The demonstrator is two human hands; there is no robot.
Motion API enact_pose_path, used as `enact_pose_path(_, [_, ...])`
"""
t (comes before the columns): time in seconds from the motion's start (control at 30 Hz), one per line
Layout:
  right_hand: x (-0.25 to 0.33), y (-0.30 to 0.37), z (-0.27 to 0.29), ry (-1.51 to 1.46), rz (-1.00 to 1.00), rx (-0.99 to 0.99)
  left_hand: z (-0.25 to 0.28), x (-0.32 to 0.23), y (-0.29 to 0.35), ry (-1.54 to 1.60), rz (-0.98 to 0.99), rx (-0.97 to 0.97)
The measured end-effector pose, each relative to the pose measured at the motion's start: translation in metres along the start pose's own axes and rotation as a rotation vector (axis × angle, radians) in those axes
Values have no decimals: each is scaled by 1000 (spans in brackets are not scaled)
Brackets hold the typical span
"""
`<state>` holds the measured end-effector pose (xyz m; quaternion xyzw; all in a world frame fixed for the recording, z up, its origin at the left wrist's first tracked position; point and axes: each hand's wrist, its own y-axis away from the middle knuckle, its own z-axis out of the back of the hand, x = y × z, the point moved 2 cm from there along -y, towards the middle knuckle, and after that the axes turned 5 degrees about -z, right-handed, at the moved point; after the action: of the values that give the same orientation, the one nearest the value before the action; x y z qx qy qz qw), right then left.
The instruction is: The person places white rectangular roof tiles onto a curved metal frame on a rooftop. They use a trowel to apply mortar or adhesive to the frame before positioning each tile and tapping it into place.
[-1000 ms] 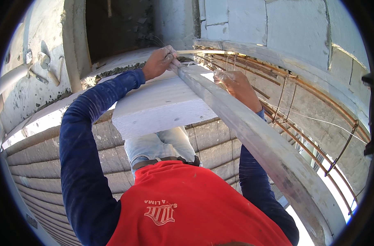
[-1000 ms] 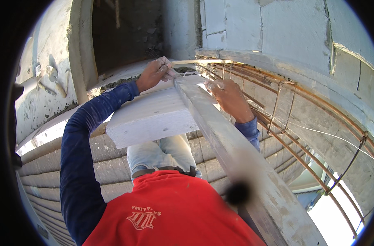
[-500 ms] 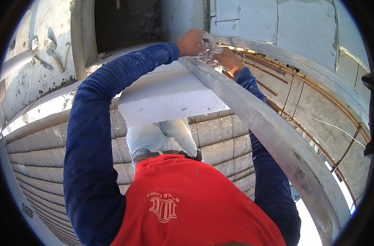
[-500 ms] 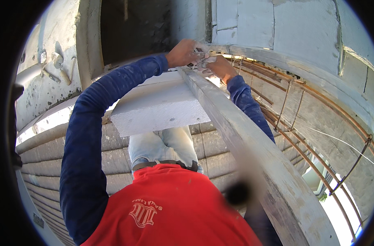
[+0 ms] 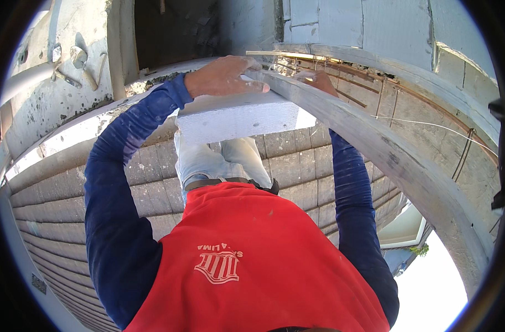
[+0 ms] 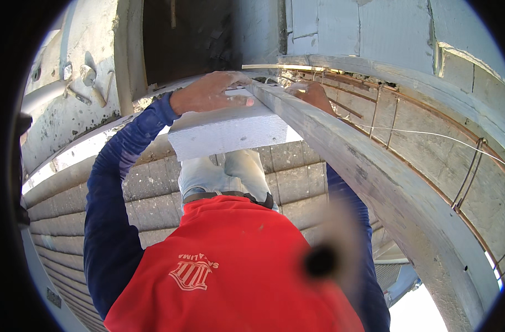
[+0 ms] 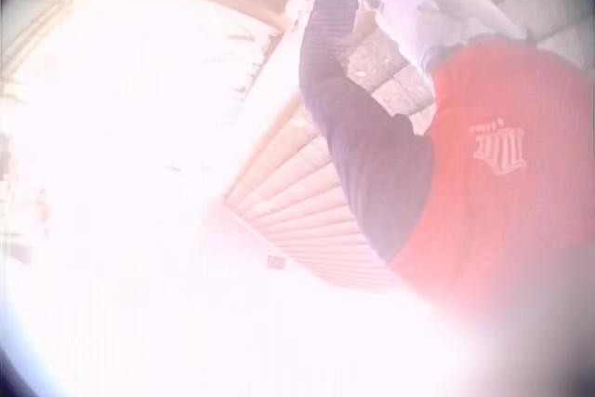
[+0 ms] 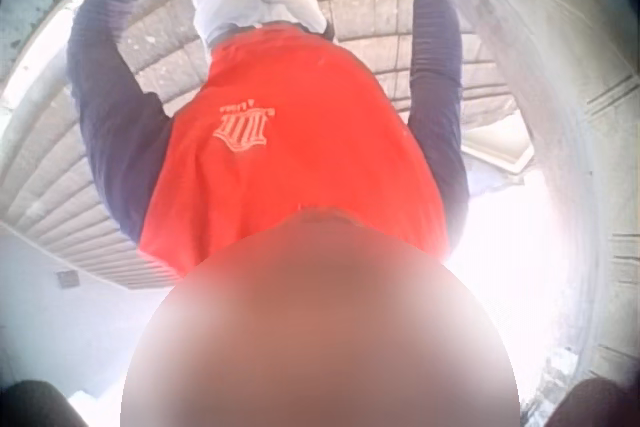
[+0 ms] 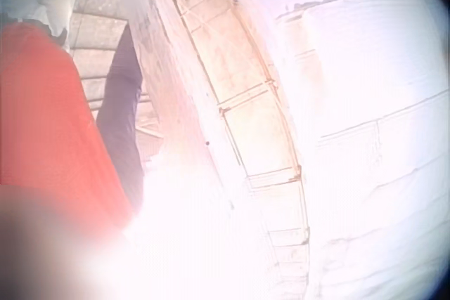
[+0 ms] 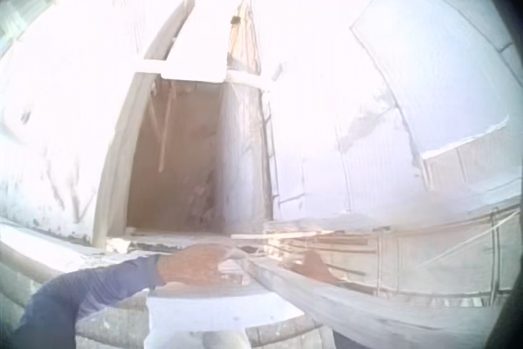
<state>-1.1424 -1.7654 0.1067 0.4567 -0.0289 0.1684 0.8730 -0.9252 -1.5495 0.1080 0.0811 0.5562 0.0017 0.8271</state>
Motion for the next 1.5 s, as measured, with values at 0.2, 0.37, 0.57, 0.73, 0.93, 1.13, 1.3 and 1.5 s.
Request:
enact_pose_path(0.2, [-27, -12, -9, -126, 37, -166, -31, -88, 73, -466, 69, 23])
enact_pose_path(0.37, [-39, -2, 1, -106, 136, -150, -56, -95, 84, -504, 64, -137])
enact_pose_path(0.57, [-23, 33, -23, 145, 432, -232, -84, -99, 101, -610, 2, -253])
enact_pose_path(0.73, [-6, 85, -59, 213, 300, -501, -91, -99, 104, -624, -37, -310])
enact_pose_path(0.93, [60, 148, -81, 63, 700, -711, -87, -97, 101, -610, -26, -279])
enact_pose_path(1.13, [127, 179, -78, -330, 727, -790, -60, -80, 81, -686, 29, -150])
enact_pose_path(1.3, [131, 195, -62, -360, 770, -941, -48, -76, 77, -609, -91, -298])
enact_pose_path(1.5, [110, 210, -51, -348, 814, -901, -50, -77, 52, -483, -192, -504])
